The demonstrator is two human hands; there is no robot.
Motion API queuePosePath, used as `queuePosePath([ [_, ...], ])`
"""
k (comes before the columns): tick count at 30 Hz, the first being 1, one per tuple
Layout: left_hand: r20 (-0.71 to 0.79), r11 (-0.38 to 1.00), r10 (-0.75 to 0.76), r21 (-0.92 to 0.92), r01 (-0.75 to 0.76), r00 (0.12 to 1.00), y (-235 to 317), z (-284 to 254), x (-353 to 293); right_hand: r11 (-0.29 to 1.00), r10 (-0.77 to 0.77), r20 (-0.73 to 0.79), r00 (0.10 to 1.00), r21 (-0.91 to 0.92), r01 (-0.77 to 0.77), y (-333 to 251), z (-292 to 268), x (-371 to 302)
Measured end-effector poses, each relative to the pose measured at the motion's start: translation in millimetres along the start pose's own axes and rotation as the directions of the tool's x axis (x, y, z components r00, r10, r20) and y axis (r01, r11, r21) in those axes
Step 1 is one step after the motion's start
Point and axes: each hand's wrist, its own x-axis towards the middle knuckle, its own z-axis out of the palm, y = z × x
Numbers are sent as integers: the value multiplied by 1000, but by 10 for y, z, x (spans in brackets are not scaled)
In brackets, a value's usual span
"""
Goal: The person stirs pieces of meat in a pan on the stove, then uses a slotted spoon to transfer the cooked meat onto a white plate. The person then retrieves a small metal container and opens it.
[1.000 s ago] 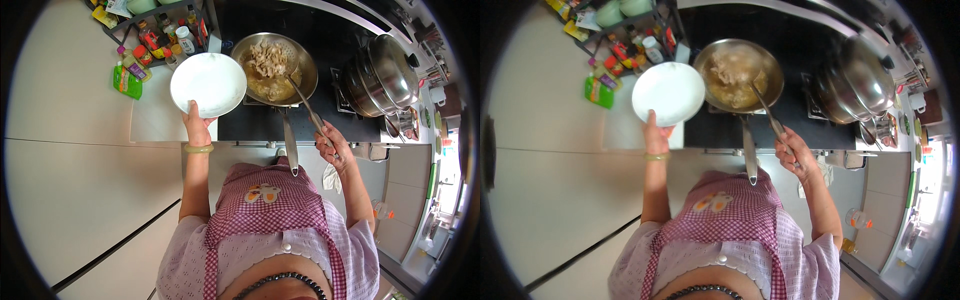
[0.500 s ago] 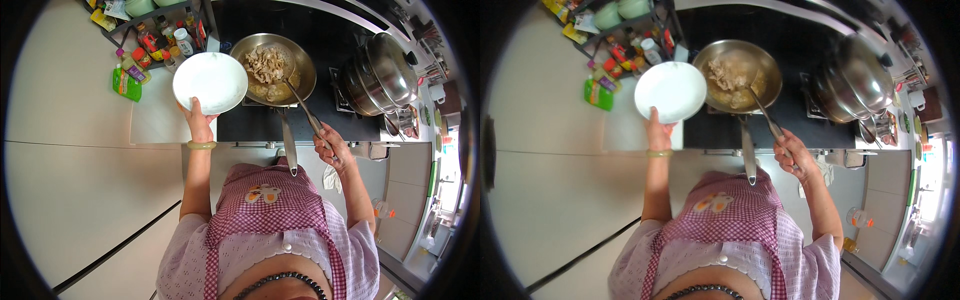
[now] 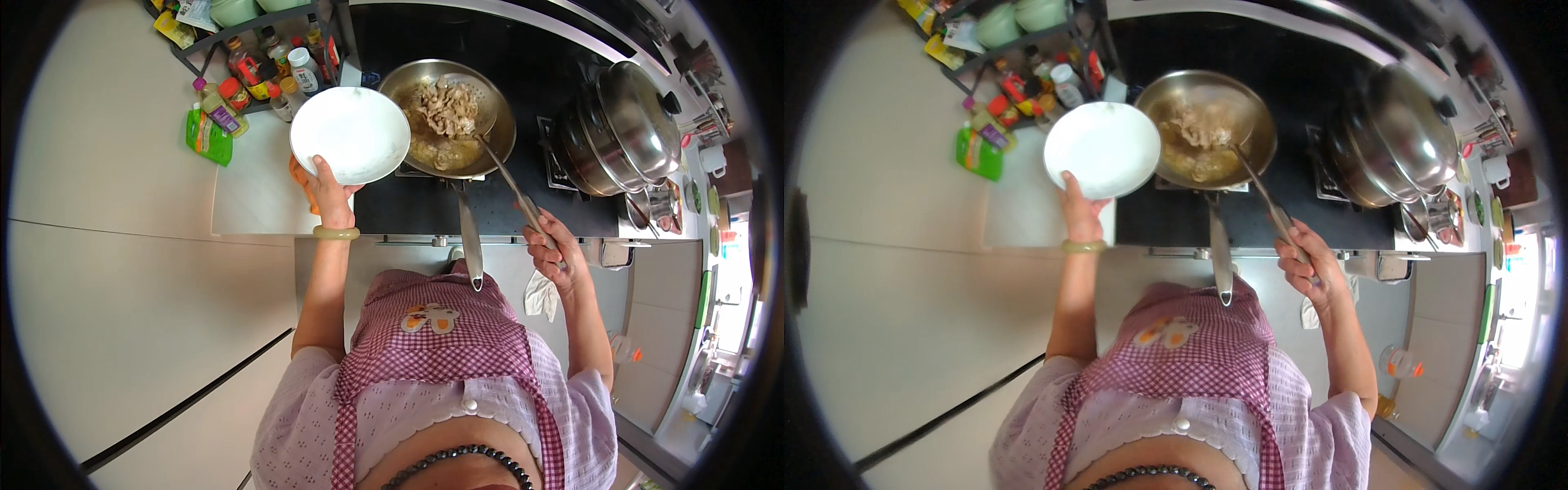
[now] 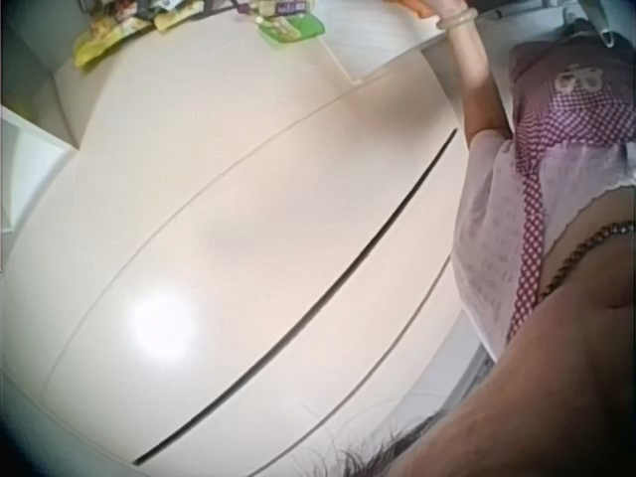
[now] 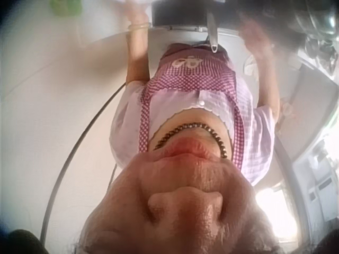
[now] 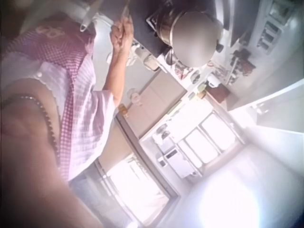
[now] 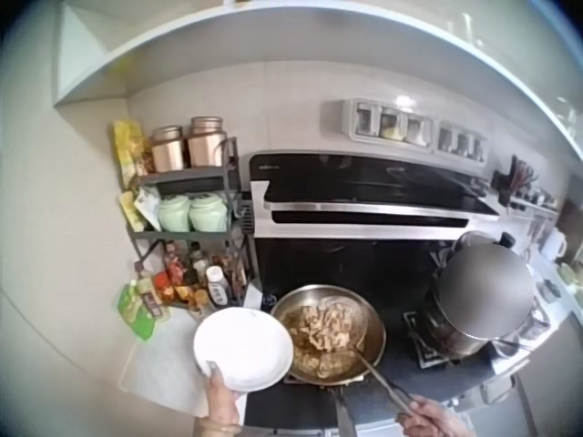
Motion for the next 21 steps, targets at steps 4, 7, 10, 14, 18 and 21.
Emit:
queuePosePath([
  [4, 49, 1000, 1, 14, -2, 999, -18, 117, 11, 999, -35, 51, 998, -19, 36, -137, 275, -228],
  [7, 107, 999, 1, 37, -5, 994, -48, 270, 1, 986, -5, 91, 996, -167, 20, -173, 388, -313],
  [10, 206, 1000, -17, -8, 19, 978, -162, 378, 38, 888, -12, 26, 1000, -460, 23, -85, 455, -331],
  [14, 308, 993, 12, -118, 25, 951, -263, 414, 42, 661, -140, 68, 988, -737, 144, 54, 387, -272],
  [18, 348, 983, -25, -160, 85, 937, -242, 403, -10, 695, -183, 51, 982, -699, 166, 6, 360, -251],
  [21, 355, 973, -28, -205, 107, 934, -291, 385, -22, 867, -158, 38, 987, -473, 156, 12, 359, -240],
])
